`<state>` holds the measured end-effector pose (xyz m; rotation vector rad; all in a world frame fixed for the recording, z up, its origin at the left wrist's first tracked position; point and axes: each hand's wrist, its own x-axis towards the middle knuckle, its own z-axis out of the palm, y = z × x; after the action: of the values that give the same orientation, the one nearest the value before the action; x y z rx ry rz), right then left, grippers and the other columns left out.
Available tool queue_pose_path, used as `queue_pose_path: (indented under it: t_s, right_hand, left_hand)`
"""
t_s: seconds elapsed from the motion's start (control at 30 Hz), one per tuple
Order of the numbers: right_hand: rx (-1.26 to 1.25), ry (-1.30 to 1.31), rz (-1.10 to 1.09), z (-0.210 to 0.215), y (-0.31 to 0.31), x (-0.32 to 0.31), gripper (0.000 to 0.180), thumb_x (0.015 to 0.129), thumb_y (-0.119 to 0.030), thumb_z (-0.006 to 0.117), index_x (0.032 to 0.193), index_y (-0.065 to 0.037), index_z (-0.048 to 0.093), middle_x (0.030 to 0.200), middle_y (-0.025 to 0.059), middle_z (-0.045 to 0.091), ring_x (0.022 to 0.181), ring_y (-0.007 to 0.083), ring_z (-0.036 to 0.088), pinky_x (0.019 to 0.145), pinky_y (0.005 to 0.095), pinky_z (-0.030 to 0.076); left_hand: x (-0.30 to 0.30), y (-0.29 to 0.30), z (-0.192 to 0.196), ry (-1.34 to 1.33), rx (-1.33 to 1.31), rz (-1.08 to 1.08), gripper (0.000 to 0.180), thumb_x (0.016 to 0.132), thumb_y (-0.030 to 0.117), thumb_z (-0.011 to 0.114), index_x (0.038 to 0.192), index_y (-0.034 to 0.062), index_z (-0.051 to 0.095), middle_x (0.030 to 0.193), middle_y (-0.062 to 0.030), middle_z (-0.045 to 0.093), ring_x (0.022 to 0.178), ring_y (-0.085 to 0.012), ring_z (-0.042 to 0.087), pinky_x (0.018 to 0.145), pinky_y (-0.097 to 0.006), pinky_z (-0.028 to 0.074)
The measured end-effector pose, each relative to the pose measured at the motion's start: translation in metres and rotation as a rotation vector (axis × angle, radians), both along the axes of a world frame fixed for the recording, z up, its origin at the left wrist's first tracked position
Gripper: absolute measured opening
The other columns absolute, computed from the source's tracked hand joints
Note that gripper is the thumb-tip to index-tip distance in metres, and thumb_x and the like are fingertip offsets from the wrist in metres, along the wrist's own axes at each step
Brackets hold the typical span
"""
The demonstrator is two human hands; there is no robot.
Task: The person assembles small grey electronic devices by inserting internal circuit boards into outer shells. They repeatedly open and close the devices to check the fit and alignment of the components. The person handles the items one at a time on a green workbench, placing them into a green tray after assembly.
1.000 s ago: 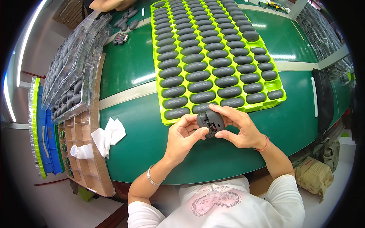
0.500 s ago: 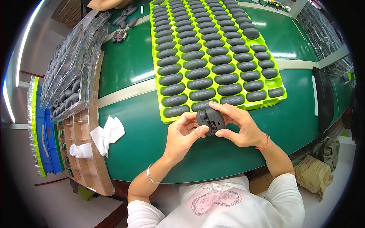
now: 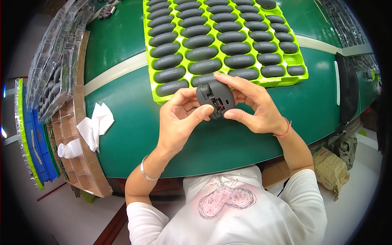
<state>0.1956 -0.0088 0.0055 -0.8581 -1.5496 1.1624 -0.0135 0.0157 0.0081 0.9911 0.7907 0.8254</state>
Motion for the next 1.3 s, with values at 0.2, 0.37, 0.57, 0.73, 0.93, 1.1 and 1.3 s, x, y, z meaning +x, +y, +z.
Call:
queue_pose_path:
  t_s: [0.2, 0.37, 0.57, 0.73, 0.93, 1.1, 1.3]
  right_hand:
    - [0.029, -0.059, -0.013, 0.0017, 0.0001, 0.0009, 0.061, 0.079, -0.007, 0.073, 0.136, -0.005, 0.049, 0.127, 0.012, 0.058, 0.09, 0.0202, 0.065, 0.074, 0.0295, 0.055]
    - [0.046, -0.086, -0.021, 0.0023, 0.0005, -0.0001, 0.061, 0.079, -0.007, 0.073, 0.136, -0.006, 0.049, 0.121, 0.0116, 0.06, 0.085, 0.0186, 0.065, 0.071, 0.0286, 0.055]
    - [0.044, -0.123, -0.018, 0.0027, 0.0008, 0.0013, 0.062, 0.079, -0.006, 0.073, 0.136, -0.007, 0.05, 0.117, 0.0109, 0.062, 0.083, 0.018, 0.065, 0.071, 0.0285, 0.054]
    - [0.03, -0.088, -0.018, 0.0025, 0.0008, 0.0003, 0.062, 0.079, -0.005, 0.073, 0.136, -0.007, 0.05, 0.119, 0.0105, 0.062, 0.086, 0.0182, 0.065, 0.072, 0.029, 0.054]
    - [0.003, -0.09, -0.007, 0.0027, 0.0003, 0.0019, 0.061, 0.079, -0.005, 0.072, 0.136, -0.007, 0.05, 0.124, 0.0104, 0.06, 0.09, 0.0187, 0.065, 0.074, 0.0293, 0.055]
    - [0.041, -0.129, -0.015, 0.0028, 0.0006, 0.0006, 0.062, 0.078, -0.004, 0.072, 0.135, -0.007, 0.05, 0.125, 0.0102, 0.06, 0.09, 0.0192, 0.065, 0.074, 0.0295, 0.055]
    - [0.036, -0.093, -0.029, -0.0002, 0.0003, -0.0013, 0.062, 0.077, -0.004, 0.073, 0.135, -0.007, 0.051, 0.127, 0.0097, 0.059, 0.088, 0.0204, 0.065, 0.072, 0.0291, 0.055]
  left_hand:
    - [0.0005, -0.0014, 0.0003, -0.002, 0.007, -0.005, 0.037, 0.083, 0.008, 0.074, 0.113, -0.0025, 0.056, 0.103, -0.0083, 0.063, 0.092, -0.0129, 0.061, 0.072, -0.026, 0.052]
    - [0.0004, -0.0007, 0.0018, 0.012, 0.022, 0.001, 0.038, 0.082, 0.008, 0.075, 0.113, -0.0031, 0.056, 0.103, -0.009, 0.063, 0.093, -0.0135, 0.061, 0.073, -0.026, 0.053]
    - [0.0011, -0.0019, 0.0029, 0.036, 0.06, 0.015, 0.038, 0.082, 0.008, 0.075, 0.113, -0.0036, 0.056, 0.104, -0.0103, 0.064, 0.093, -0.0141, 0.062, 0.073, -0.026, 0.053]
    - [-0.0001, -0.0016, 0.0013, 0.032, 0.059, 0.009, 0.038, 0.082, 0.008, 0.075, 0.113, -0.0038, 0.056, 0.103, -0.0105, 0.064, 0.093, -0.0142, 0.062, 0.074, -0.026, 0.053]
    - [0.0001, -0.0021, 0.003, 0.047, 0.057, 0.011, 0.038, 0.082, 0.008, 0.075, 0.112, -0.0041, 0.056, 0.102, -0.0107, 0.064, 0.092, -0.0141, 0.062, 0.074, -0.026, 0.052]
    - [0.0004, -0.0015, 0.0027, 0.044, 0.057, 0.0, 0.037, 0.082, 0.007, 0.075, 0.113, -0.0042, 0.056, 0.102, -0.0109, 0.065, 0.092, -0.0139, 0.062, 0.073, -0.026, 0.053]
    - [0.0009, -0.002, 0.0035, 0.043, 0.036, 0.011, 0.037, 0.082, 0.006, 0.074, 0.112, -0.0045, 0.056, 0.102, -0.0113, 0.065, 0.091, -0.0138, 0.062, 0.073, -0.025, 0.053]
